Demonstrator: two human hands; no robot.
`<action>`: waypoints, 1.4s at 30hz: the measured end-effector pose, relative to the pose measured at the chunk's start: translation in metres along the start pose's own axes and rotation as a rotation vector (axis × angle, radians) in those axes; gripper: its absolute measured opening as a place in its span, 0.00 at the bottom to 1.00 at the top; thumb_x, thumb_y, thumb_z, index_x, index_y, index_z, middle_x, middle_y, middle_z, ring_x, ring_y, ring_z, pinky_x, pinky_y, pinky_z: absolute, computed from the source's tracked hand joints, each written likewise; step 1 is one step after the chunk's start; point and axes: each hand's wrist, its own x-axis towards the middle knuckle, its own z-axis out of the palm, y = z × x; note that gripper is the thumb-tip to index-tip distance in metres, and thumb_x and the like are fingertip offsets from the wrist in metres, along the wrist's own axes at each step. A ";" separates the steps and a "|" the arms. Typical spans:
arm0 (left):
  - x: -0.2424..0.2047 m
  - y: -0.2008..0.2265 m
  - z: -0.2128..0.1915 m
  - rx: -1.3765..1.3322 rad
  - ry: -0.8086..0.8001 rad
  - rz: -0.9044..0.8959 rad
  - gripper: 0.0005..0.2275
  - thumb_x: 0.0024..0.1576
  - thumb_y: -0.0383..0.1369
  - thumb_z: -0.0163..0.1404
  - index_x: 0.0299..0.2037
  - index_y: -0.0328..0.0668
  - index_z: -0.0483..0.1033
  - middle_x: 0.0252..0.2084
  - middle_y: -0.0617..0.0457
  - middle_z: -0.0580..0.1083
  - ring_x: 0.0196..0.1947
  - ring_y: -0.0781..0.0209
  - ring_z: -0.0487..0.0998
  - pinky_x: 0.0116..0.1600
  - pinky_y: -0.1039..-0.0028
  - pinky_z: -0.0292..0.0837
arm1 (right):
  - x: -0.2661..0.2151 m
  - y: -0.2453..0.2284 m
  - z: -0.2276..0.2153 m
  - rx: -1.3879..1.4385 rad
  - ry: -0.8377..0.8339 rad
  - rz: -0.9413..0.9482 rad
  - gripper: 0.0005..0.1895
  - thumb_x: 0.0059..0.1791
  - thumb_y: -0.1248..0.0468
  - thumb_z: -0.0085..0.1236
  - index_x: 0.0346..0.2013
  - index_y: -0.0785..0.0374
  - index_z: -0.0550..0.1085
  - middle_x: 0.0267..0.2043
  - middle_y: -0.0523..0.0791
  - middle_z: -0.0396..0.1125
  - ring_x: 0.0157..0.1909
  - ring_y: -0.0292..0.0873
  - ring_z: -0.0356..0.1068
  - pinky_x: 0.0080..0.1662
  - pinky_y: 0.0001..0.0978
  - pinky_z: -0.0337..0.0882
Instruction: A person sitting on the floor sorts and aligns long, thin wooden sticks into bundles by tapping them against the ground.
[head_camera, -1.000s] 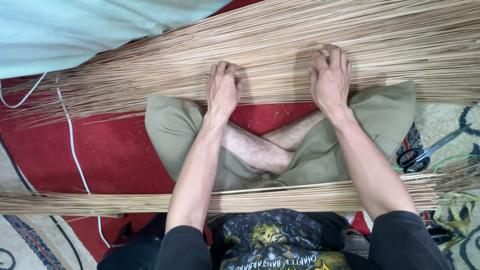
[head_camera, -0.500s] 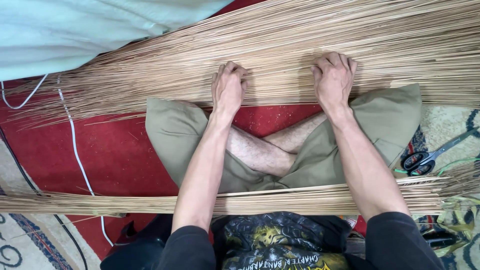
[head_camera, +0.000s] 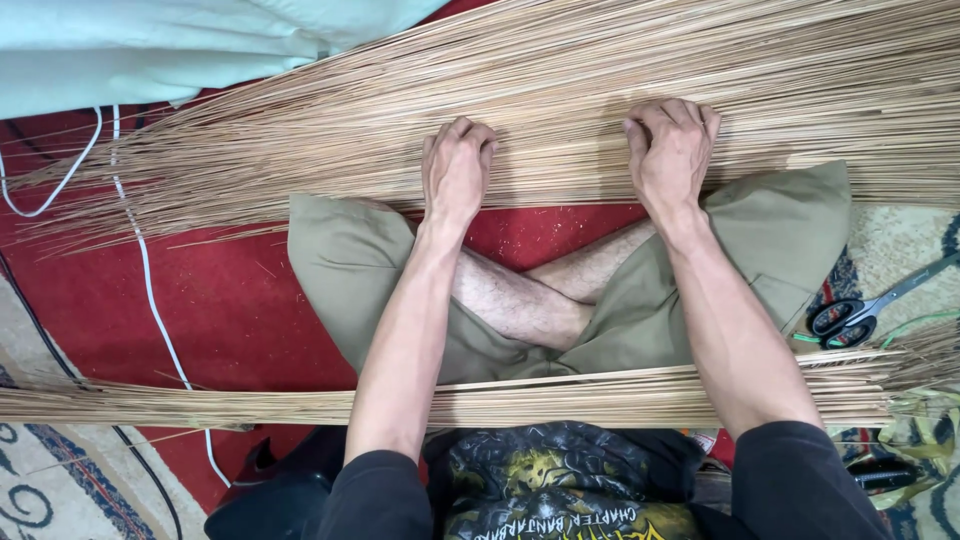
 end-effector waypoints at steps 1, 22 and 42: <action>0.000 0.007 -0.005 0.005 0.055 0.010 0.03 0.57 0.31 0.57 0.39 0.48 0.82 0.38 0.56 0.76 0.43 0.57 0.77 0.51 0.64 0.68 | 0.005 -0.012 -0.010 0.022 0.010 0.018 0.04 0.53 0.65 0.67 0.42 0.57 0.82 0.41 0.43 0.73 0.47 0.44 0.71 0.60 0.40 0.57; -0.071 0.034 -0.124 0.139 0.414 0.499 0.06 0.66 0.30 0.47 0.46 0.51 0.78 0.37 0.57 0.69 0.38 0.59 0.71 0.41 0.72 0.62 | -0.023 -0.006 -0.091 -0.040 0.063 -0.151 0.04 0.60 0.62 0.65 0.49 0.56 0.81 0.42 0.45 0.72 0.52 0.49 0.72 0.66 0.46 0.53; -0.274 0.054 -0.148 -0.030 0.149 0.348 0.10 0.59 0.37 0.57 0.49 0.52 0.79 0.38 0.56 0.77 0.41 0.56 0.80 0.57 0.61 0.68 | -0.186 -0.149 -0.161 0.241 -0.118 -0.111 0.03 0.51 0.59 0.64 0.38 0.51 0.83 0.34 0.39 0.74 0.40 0.43 0.75 0.50 0.37 0.68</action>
